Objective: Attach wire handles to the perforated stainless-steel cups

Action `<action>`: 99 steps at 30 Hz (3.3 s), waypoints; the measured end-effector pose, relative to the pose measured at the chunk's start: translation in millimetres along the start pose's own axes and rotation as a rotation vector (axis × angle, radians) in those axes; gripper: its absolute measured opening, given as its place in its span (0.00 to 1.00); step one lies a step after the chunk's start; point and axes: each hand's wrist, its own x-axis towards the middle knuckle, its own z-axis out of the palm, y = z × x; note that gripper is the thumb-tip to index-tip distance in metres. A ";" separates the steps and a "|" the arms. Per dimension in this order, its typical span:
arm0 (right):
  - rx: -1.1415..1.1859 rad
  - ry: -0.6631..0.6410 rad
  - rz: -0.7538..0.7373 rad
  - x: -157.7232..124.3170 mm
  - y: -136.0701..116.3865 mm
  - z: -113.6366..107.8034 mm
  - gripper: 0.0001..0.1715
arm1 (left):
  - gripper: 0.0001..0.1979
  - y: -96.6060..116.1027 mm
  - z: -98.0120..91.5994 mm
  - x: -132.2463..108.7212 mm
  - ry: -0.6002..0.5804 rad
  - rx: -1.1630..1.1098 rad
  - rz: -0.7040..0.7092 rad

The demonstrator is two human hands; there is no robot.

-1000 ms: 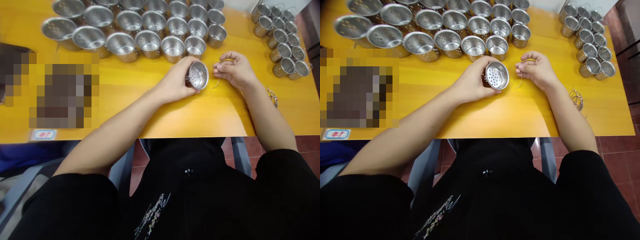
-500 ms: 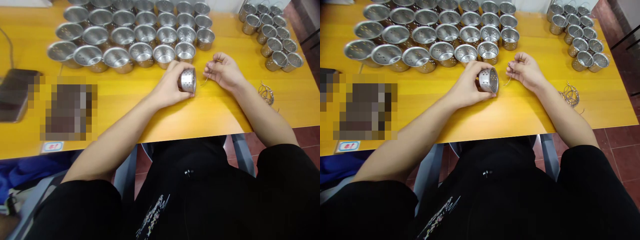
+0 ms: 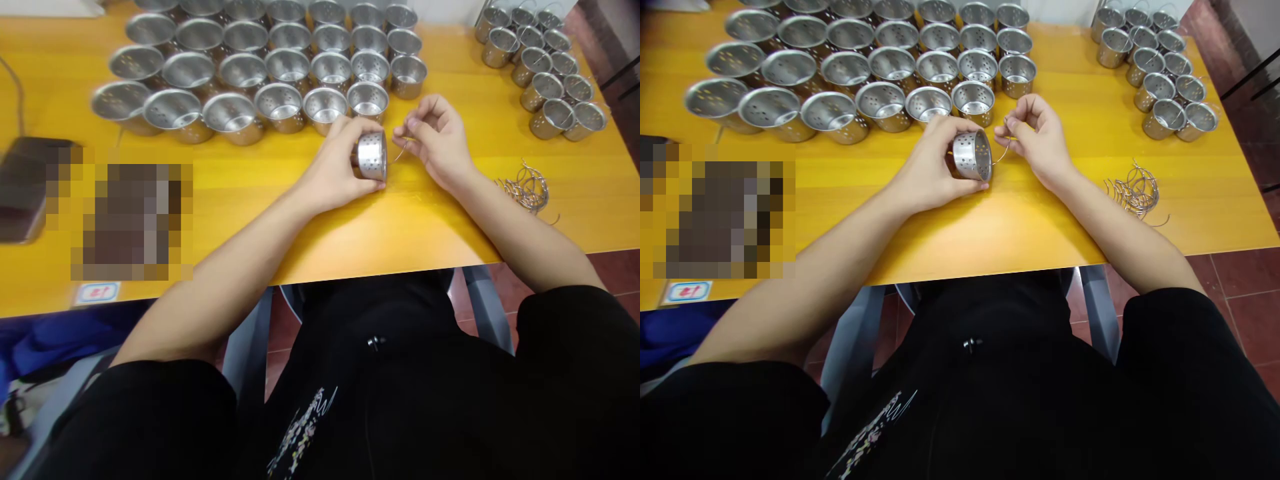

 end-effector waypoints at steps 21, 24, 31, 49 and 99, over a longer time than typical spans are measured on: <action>-0.037 -0.164 0.069 -27.9 -31.2 18.2 0.40 | 0.49 -9.9 2.3 -0.6 -0.037 0.058 0.061; -0.022 -0.215 0.067 -29.3 -32.3 16.9 0.42 | 0.48 -9.2 3.1 0.9 -0.044 0.071 0.065; -0.054 -0.297 0.123 -20.1 -23.4 11.7 0.43 | 0.48 -6.3 3.3 1.6 -0.077 0.064 0.071; -0.170 -0.466 0.122 -17.5 -33.4 10.0 0.46 | 0.56 6.3 2.5 -0.7 -0.142 -0.004 0.085; -0.148 -0.621 -0.068 -12.9 -17.4 4.2 0.40 | 0.51 -22.7 18.7 7.1 -0.014 -0.229 0.176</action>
